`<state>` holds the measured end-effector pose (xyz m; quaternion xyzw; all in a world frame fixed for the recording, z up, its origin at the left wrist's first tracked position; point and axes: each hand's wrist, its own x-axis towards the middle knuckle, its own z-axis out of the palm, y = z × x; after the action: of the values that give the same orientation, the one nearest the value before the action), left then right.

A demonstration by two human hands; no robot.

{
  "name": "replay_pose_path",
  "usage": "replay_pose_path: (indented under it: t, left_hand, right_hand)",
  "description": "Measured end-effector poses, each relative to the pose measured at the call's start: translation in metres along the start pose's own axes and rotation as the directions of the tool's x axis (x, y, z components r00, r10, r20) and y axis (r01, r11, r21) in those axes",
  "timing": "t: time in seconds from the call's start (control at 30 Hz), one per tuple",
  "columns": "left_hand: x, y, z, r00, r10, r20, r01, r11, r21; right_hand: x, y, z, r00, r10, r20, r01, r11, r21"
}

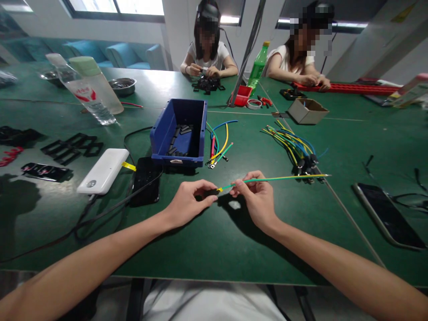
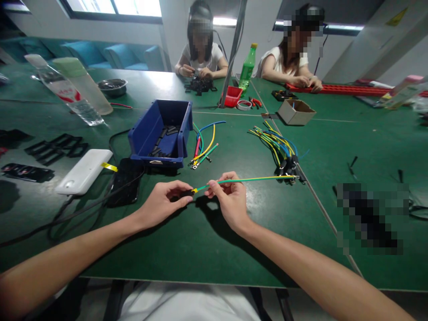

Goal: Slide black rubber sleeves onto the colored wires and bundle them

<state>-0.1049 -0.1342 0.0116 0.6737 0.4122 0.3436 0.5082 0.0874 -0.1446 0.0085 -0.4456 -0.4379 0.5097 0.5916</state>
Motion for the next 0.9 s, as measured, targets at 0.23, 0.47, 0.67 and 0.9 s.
replay_pose_path:
  t: [0.23, 0.47, 0.67, 0.9]
  left_hand:
    - [-0.0013, -0.0011, -0.0025, 0.997, 0.05, -0.064, -0.039, 0.986, 0.163]
    - [-0.0031, -0.0001, -0.0018, 0.99, 0.083, -0.112, -0.058, 0.977, 0.206]
    - [-0.0029, -0.0007, 0.0002, 0.995, -0.1, -0.025, 0.1, 0.995, 0.007]
    - [-0.0011, 0.0026, -0.0024, 0.998, -0.007, -0.055, 0.01, 0.998, 0.068]
  right_hand:
    - [-0.0038, -0.0029, 0.002, 0.999, -0.045, 0.026, 0.046, 0.998, -0.037]
    - [-0.0058, 0.0009, 0.0001, 0.999, -0.021, 0.032, 0.024, 0.996, -0.087]
    - [-0.0059, 0.0028, 0.0015, 0.996, 0.051, 0.073, -0.046, 0.996, -0.078]
    - [0.0008, 0.0045, -0.0017, 0.996, 0.08, 0.032, -0.081, 0.996, 0.023]
